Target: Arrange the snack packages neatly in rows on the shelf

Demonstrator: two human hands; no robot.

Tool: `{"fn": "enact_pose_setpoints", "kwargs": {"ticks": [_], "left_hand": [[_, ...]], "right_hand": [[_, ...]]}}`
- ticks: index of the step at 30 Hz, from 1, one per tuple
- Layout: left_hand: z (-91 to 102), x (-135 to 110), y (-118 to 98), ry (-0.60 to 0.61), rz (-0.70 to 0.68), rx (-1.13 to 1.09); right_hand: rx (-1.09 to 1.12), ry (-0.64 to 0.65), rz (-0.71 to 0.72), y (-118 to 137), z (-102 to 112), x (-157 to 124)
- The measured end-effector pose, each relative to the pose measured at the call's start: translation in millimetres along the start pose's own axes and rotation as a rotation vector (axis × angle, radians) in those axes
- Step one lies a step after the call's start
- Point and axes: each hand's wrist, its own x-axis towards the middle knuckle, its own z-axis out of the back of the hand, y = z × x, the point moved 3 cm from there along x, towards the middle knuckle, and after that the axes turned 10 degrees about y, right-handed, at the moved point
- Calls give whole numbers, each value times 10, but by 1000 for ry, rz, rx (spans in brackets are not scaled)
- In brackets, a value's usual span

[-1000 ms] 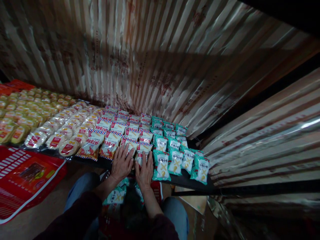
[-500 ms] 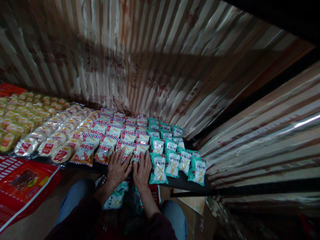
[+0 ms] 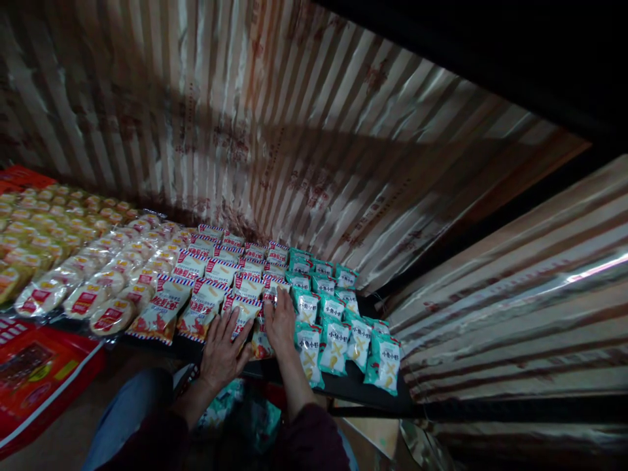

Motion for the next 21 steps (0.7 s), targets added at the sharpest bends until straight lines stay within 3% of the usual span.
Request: {"fn": "enact_pose_setpoints", "kwargs": {"ticks": [4, 8, 15, 18, 21], "left_hand": [[1, 2, -2, 4, 3, 7], [21, 9, -18, -1, -22, 22], [-11, 11, -31, -30, -90, 94], [-11, -3, -27, -43, -104, 115], [31, -3, -66, 3, -223, 149]], "right_hand": [[-47, 12, 5, 54, 1, -7], [-81, -17, 37, 60, 153, 145], [-211, 129, 80, -97, 488, 993], [-248, 190, 121, -134, 546, 1330], [-301, 268, 137, -173, 539, 1539]]}}
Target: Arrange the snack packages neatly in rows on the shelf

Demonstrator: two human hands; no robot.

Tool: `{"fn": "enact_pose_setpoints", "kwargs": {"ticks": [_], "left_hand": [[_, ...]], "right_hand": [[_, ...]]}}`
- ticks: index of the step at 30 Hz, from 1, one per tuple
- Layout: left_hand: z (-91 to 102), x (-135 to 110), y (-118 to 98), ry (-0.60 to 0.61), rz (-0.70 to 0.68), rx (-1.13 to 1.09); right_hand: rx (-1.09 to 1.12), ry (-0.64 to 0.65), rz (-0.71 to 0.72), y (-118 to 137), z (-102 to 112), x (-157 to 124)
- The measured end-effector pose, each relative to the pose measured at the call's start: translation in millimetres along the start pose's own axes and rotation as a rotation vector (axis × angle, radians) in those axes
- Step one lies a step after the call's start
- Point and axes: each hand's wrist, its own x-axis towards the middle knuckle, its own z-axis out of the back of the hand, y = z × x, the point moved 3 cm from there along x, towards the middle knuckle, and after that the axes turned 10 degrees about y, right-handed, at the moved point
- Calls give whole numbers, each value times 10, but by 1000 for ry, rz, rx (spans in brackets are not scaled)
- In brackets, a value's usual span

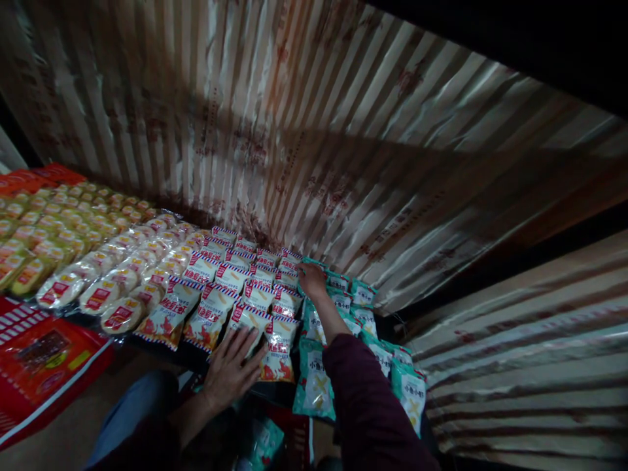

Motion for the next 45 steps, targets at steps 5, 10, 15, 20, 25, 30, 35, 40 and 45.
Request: {"fn": "enact_pose_setpoints", "kwargs": {"ticks": [5, 10, 15, 20, 25, 30, 35, 40, 45], "left_hand": [[122, 137, -19, 100, -266, 23], [126, 257, 11, 196, -457, 5], [49, 234, 5, 170, -451, 46], [34, 223, -8, 157, -484, 8], [5, 198, 4, 142, -509, -29], [-43, 161, 14, 182, -514, -27], [-56, 159, 10, 191, -496, -3], [-80, 148, 8, 203, -490, 7], [-139, 117, 17, 216, -482, -16]], "right_hand": [[-82, 120, 10, -69, -77, 164], [-162, 209, 77, -37, -187, 276], [-223, 254, 118, 9, -250, 353], [-256, 291, 123, 40, -285, 392], [-279, 343, 141, 70, -311, 446], [-297, 374, 146, 67, -384, 515], [-312, 367, 166, 67, -424, 534], [-288, 371, 233, 65, -382, 539], [-273, 401, 275, 75, -389, 584]]}}
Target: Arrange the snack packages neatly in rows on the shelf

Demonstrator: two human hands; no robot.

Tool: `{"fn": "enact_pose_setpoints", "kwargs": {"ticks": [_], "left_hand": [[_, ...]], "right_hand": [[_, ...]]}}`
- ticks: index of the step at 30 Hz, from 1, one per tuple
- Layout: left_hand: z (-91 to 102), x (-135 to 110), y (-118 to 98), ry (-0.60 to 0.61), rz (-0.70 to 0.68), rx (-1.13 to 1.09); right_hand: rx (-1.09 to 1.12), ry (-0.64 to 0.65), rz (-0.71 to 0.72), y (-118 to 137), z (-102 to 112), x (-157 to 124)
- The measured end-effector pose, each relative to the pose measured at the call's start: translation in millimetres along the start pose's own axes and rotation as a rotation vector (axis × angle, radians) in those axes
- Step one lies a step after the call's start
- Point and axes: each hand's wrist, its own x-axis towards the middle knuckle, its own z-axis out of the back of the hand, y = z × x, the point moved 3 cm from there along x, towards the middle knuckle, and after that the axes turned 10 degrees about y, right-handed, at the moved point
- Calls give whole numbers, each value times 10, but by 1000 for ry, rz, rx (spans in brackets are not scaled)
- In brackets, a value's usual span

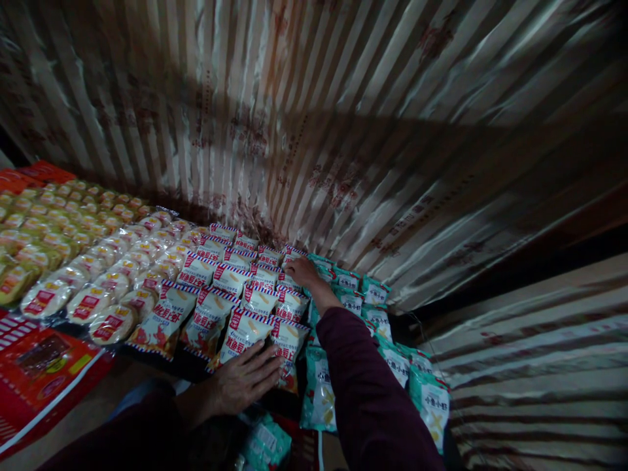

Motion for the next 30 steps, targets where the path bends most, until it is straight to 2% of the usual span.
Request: {"fn": "enact_pose_setpoints", "kwargs": {"ticks": [6, 14, 19, 22, 27, 30], "left_hand": [[10, 16, 2, -8, 7, 23], [18, 27, 7, 38, 9, 46], [21, 28, 8, 7, 17, 35], [45, 39, 9, 30, 14, 43], [83, 47, 13, 1, 22, 45], [76, 46, 15, 22, 25, 37]], "right_hand": [[-23, -5, -43, -19, -35, 56], [-31, -85, -133, -33, -40, 82], [12, -144, -165, 8, -19, 66], [35, -189, -182, 14, 8, 36], [67, -270, -285, -106, 86, -13], [88, -284, -343, -192, 100, -12]]}}
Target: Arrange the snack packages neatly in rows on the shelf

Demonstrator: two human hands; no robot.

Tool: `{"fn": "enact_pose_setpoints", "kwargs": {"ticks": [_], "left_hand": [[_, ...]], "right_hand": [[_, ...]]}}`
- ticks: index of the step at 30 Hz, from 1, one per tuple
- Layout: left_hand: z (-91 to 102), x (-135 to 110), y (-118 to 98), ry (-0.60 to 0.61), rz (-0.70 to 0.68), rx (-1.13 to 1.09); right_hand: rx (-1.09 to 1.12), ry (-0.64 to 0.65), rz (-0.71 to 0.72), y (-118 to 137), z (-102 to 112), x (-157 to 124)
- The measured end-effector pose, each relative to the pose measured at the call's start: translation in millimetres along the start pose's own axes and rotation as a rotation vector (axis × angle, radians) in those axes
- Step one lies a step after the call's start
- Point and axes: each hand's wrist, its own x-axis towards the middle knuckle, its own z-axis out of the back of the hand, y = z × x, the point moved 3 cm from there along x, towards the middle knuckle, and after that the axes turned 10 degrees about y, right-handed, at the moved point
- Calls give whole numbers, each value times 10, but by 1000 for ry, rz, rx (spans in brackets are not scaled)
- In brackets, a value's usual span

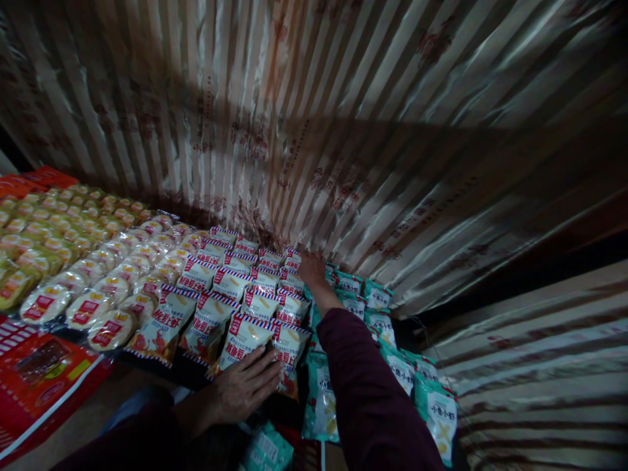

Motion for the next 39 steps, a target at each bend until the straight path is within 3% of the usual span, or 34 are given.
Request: {"fn": "enact_pose_setpoints", "kwargs": {"ticks": [4, 9, 15, 25, 31, 39], "left_hand": [[-17, 0, 2, 30, -12, -9], [-9, 5, 5, -17, -5, -7], [-17, -7, 1, 61, -20, -12], [-36, -20, -5, 23, -30, -3], [-41, -20, -17, -5, -33, 9], [-15, -8, -20, -11, -34, 0]], "right_hand": [[12, 22, -5, -10, -36, 31], [22, 29, 11, 68, -44, 45], [37, 43, 70, 38, -22, 19], [64, 12, 125, -482, 42, -499], [93, 50, 208, -395, -86, -819], [90, 78, 140, -356, -130, -775]]}}
